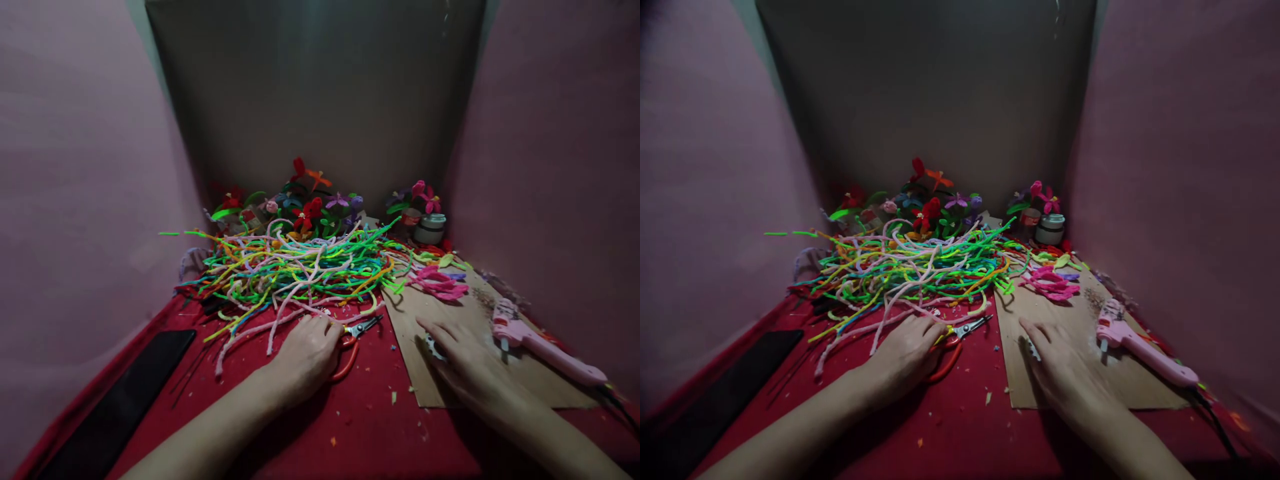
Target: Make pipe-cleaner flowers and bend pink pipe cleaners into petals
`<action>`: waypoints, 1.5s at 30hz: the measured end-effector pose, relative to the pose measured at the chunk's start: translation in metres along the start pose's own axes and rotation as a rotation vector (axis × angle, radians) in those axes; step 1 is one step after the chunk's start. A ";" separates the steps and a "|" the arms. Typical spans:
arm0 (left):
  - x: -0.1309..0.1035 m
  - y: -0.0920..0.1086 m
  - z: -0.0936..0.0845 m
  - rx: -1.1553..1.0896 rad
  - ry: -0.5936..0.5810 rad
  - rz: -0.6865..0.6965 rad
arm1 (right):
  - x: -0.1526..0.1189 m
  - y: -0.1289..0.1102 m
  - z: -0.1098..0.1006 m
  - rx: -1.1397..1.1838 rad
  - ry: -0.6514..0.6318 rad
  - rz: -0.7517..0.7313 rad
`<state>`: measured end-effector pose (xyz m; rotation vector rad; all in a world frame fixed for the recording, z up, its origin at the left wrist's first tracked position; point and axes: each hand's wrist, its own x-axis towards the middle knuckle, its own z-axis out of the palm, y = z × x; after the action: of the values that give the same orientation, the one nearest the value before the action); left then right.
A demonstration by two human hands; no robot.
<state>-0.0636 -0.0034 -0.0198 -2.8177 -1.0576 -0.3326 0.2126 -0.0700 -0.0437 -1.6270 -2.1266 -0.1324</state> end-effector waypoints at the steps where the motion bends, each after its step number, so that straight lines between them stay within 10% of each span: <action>1: 0.001 -0.002 0.000 -0.004 0.006 -0.011 | 0.003 0.003 0.001 -0.024 0.007 -0.012; 10: 0.006 -0.045 -0.029 -0.200 0.372 -0.376 | 0.053 -0.047 -0.026 0.066 -0.084 -0.161; 14: 0.016 -0.070 -0.038 -0.220 0.289 -0.535 | 0.084 -0.090 -0.025 0.156 -0.224 -0.262; 19: 0.032 -0.079 -0.042 -0.107 0.138 -0.473 | 0.100 -0.128 0.000 0.104 -0.232 -0.441; 26: 0.028 -0.082 -0.027 -0.140 0.104 -0.500 | 0.085 -0.123 0.043 0.134 -0.142 -0.447; 45: 0.011 -0.077 -0.032 0.048 0.380 -0.146 | 0.083 -0.120 0.051 0.160 -0.110 -0.443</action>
<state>-0.1115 0.0557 0.0163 -2.4975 -1.1599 -0.8068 0.0689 -0.0142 -0.0315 -1.0769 -2.4822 -0.0095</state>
